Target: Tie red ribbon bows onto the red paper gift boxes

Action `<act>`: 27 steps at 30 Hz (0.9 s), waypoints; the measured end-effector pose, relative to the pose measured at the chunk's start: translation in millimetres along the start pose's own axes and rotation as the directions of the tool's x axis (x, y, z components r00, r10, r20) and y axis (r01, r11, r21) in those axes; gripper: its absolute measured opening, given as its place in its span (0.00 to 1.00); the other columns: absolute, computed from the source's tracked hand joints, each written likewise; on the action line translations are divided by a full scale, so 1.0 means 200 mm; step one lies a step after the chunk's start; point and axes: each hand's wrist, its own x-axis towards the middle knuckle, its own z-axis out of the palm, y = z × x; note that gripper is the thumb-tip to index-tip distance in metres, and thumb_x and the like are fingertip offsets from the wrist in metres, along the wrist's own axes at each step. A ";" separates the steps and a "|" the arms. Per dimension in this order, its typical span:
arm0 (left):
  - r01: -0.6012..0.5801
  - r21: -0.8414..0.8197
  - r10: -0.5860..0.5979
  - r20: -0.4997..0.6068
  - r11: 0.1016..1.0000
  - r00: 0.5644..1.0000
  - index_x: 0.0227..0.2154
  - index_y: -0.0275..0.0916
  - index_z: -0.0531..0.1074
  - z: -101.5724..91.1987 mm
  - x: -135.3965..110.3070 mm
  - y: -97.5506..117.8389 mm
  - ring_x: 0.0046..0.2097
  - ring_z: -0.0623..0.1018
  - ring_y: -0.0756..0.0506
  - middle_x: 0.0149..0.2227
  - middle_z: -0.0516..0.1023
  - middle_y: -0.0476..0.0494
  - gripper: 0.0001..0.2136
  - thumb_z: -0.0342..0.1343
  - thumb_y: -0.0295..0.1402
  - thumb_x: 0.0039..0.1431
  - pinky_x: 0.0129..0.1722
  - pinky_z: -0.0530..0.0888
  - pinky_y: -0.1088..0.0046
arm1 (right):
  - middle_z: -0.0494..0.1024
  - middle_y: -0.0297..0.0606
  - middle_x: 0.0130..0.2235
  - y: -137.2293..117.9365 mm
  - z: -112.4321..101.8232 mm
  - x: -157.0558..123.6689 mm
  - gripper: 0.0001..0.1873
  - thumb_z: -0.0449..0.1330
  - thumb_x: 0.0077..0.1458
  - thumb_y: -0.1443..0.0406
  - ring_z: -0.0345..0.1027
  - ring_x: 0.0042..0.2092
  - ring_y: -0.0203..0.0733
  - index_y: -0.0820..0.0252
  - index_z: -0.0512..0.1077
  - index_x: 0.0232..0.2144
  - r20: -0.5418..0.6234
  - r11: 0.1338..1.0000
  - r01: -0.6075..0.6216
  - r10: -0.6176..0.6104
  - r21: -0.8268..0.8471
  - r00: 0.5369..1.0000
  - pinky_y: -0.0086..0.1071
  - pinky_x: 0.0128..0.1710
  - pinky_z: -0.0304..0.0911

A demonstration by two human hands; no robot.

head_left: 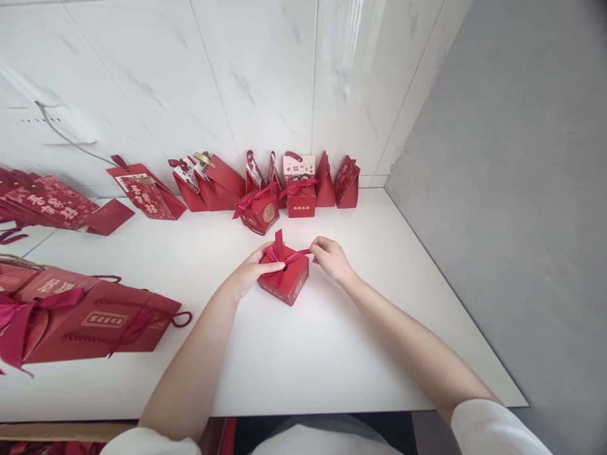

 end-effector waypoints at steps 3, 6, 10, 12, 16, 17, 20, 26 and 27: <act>0.003 0.011 -0.003 0.003 1.000 1.000 0.54 0.46 0.71 0.00 0.00 0.00 0.55 0.75 0.36 0.53 0.76 0.41 0.29 0.69 0.36 0.46 0.57 0.68 0.55 | 0.75 0.33 0.35 -0.05 -0.01 0.05 0.09 0.54 0.55 0.59 0.70 0.35 0.39 0.55 0.69 0.37 -0.041 0.998 0.024 -0.022 0.054 0.999 0.34 0.37 0.67; -0.013 0.013 0.013 0.010 1.000 1.000 0.54 0.46 0.71 0.00 0.00 0.00 0.55 0.75 0.35 0.54 0.77 0.41 0.29 0.69 0.36 0.46 0.57 0.69 0.55 | 0.76 0.38 0.48 -0.16 -0.01 0.10 0.18 0.54 0.59 0.52 0.72 0.44 0.42 0.50 0.71 0.48 0.124 0.994 0.044 -0.057 0.105 0.991 0.38 0.44 0.68; 0.000 -0.008 0.000 0.051 1.000 0.999 0.51 0.42 0.74 0.00 0.00 0.00 0.52 0.78 0.34 0.49 0.80 0.40 0.25 0.68 0.37 0.47 0.54 0.71 0.54 | 0.77 0.40 0.52 -0.24 0.02 0.14 0.26 0.50 0.61 0.43 0.71 0.50 0.48 0.48 0.77 0.49 0.528 0.990 -0.116 0.056 0.081 0.847 0.41 0.46 0.68; 0.005 -0.004 -0.004 0.058 1.000 0.998 0.50 0.42 0.75 0.00 0.00 -0.01 0.51 0.78 0.34 0.47 0.81 0.40 0.24 0.68 0.37 0.47 0.54 0.72 0.54 | 0.78 0.40 0.52 -0.24 0.04 0.15 0.26 0.51 0.61 0.44 0.69 0.54 0.49 0.50 0.79 0.46 0.583 0.980 -0.136 0.026 0.146 0.812 0.42 0.50 0.66; 0.007 -0.003 -0.007 0.036 1.000 0.999 0.54 0.43 0.72 0.00 0.00 -0.01 0.53 0.77 0.34 0.49 0.80 0.40 0.28 0.68 0.37 0.48 0.56 0.70 0.54 | 0.76 0.39 0.55 -0.23 0.04 0.12 0.20 0.54 0.62 0.50 0.67 0.58 0.48 0.53 0.79 0.45 0.469 0.967 -0.096 -0.028 0.238 0.883 0.43 0.55 0.63; 0.013 -0.002 -0.013 0.031 1.000 0.999 0.55 0.44 0.71 0.00 0.00 -0.01 0.54 0.76 0.34 0.50 0.79 0.40 0.29 0.69 0.37 0.47 0.56 0.69 0.54 | 0.75 0.39 0.56 -0.24 0.02 0.10 0.19 0.54 0.62 0.51 0.67 0.58 0.48 0.53 0.78 0.45 0.430 0.973 -0.060 -0.043 0.224 0.902 0.43 0.55 0.62; 0.035 0.006 -0.035 0.021 0.999 0.999 0.57 0.46 0.70 -0.01 0.01 -0.01 0.56 0.75 0.35 0.54 0.77 0.41 0.31 0.69 0.37 0.47 0.58 0.68 0.55 | 0.73 0.39 0.56 -0.29 -0.03 0.01 0.20 0.54 0.63 0.51 0.66 0.57 0.49 0.52 0.78 0.46 0.345 0.993 0.072 -0.102 0.096 0.933 0.44 0.57 0.60; 0.053 -0.012 -0.053 0.013 0.999 0.999 0.57 0.46 0.70 0.00 0.00 0.00 0.56 0.74 0.33 0.55 0.76 0.41 0.32 0.69 0.37 0.46 0.58 0.68 0.55 | 0.76 0.41 0.41 -0.34 -0.13 -0.09 0.26 0.47 0.64 0.45 0.71 0.42 0.48 0.54 0.76 0.32 0.303 0.942 0.143 -0.047 -0.303 0.952 0.43 0.46 0.64; 0.057 -0.015 -0.057 0.013 0.998 0.998 0.57 0.46 0.70 0.00 0.00 0.00 0.56 0.74 0.34 0.55 0.76 0.41 0.32 0.69 0.37 0.46 0.58 0.68 0.55 | 0.76 0.42 0.39 -0.34 -0.14 -0.09 0.29 0.45 0.64 0.44 0.71 0.40 0.48 0.54 0.76 0.31 0.320 0.924 0.119 0.004 -0.364 0.948 0.44 0.43 0.65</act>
